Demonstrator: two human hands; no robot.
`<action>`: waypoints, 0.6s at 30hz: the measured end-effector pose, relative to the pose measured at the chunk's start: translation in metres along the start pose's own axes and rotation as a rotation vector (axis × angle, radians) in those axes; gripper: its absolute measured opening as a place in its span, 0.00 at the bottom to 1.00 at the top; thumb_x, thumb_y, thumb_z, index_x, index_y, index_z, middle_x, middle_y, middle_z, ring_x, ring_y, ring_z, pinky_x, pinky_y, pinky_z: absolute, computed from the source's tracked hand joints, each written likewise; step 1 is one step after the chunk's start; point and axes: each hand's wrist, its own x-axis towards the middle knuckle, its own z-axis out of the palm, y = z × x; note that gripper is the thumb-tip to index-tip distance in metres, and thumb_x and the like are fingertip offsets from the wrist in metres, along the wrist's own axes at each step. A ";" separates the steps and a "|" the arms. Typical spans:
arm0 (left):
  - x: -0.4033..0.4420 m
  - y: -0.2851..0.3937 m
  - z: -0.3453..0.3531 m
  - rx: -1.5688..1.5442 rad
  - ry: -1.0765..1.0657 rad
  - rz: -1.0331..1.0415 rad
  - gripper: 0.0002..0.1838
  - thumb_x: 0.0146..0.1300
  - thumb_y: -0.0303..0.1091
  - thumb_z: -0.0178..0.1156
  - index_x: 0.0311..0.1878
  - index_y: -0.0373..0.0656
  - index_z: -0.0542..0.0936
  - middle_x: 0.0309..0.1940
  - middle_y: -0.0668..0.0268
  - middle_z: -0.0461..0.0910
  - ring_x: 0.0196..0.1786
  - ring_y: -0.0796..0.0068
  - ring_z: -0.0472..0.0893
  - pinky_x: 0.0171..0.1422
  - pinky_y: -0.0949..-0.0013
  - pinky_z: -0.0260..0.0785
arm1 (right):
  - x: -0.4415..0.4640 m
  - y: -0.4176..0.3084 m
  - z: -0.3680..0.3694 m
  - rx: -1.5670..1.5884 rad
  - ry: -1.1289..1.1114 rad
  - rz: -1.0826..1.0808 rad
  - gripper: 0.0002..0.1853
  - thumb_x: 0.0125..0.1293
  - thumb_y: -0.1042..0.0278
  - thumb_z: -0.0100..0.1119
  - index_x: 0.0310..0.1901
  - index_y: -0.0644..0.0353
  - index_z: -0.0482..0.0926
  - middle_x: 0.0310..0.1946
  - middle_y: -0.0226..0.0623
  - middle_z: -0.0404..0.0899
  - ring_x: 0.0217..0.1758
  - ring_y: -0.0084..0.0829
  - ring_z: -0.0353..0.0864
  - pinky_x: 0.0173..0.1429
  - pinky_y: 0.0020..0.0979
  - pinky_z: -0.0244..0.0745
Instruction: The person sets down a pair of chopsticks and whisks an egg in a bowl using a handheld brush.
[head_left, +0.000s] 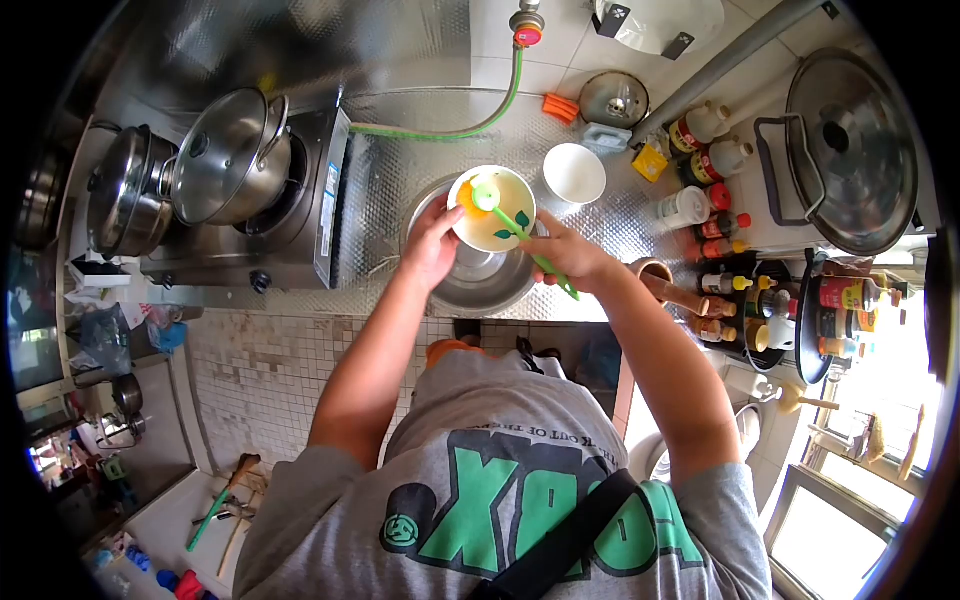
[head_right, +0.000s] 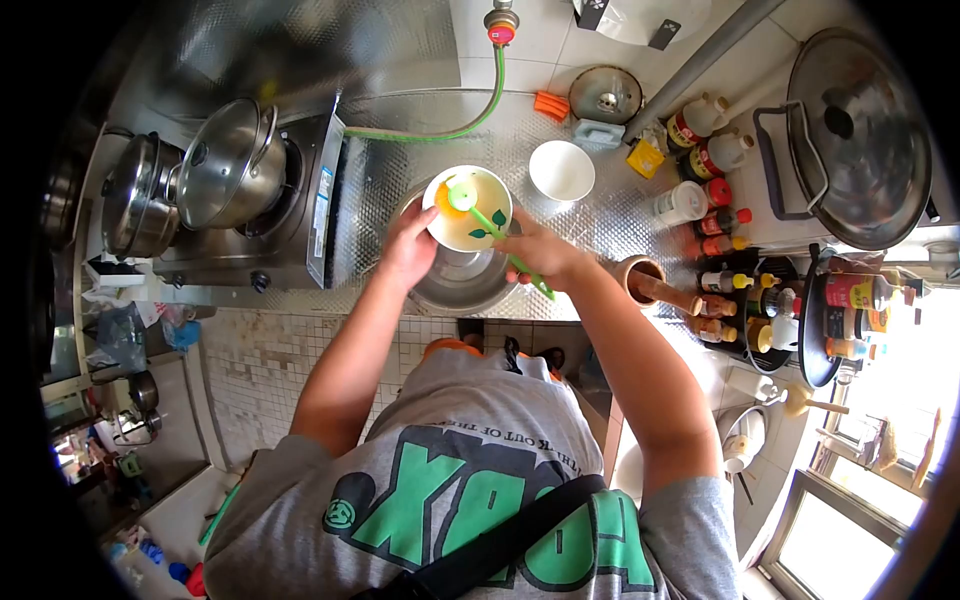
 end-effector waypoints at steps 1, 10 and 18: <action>-0.007 -0.005 0.009 -0.052 -0.013 0.068 0.34 0.66 0.37 0.67 0.72 0.44 0.65 0.61 0.62 0.76 0.63 0.69 0.77 0.62 0.61 0.75 | 0.001 0.003 0.006 0.059 0.015 -0.001 0.35 0.72 0.66 0.59 0.76 0.51 0.53 0.40 0.36 0.78 0.25 0.25 0.77 0.23 0.25 0.67; -0.025 -0.020 0.006 0.198 0.161 -0.044 0.32 0.75 0.43 0.57 0.77 0.63 0.54 0.71 0.62 0.64 0.63 0.58 0.79 0.44 0.57 0.87 | -0.003 0.025 0.025 -0.442 0.305 -0.104 0.25 0.69 0.64 0.61 0.64 0.62 0.67 0.35 0.44 0.84 0.29 0.31 0.85 0.29 0.32 0.77; -0.019 -0.013 -0.003 0.466 0.237 -0.045 0.27 0.79 0.54 0.44 0.76 0.61 0.58 0.69 0.59 0.65 0.58 0.57 0.81 0.35 0.58 0.88 | 0.004 -0.018 0.010 -1.020 0.146 -0.002 0.08 0.65 0.66 0.58 0.36 0.59 0.85 0.33 0.47 0.87 0.41 0.46 0.88 0.50 0.42 0.82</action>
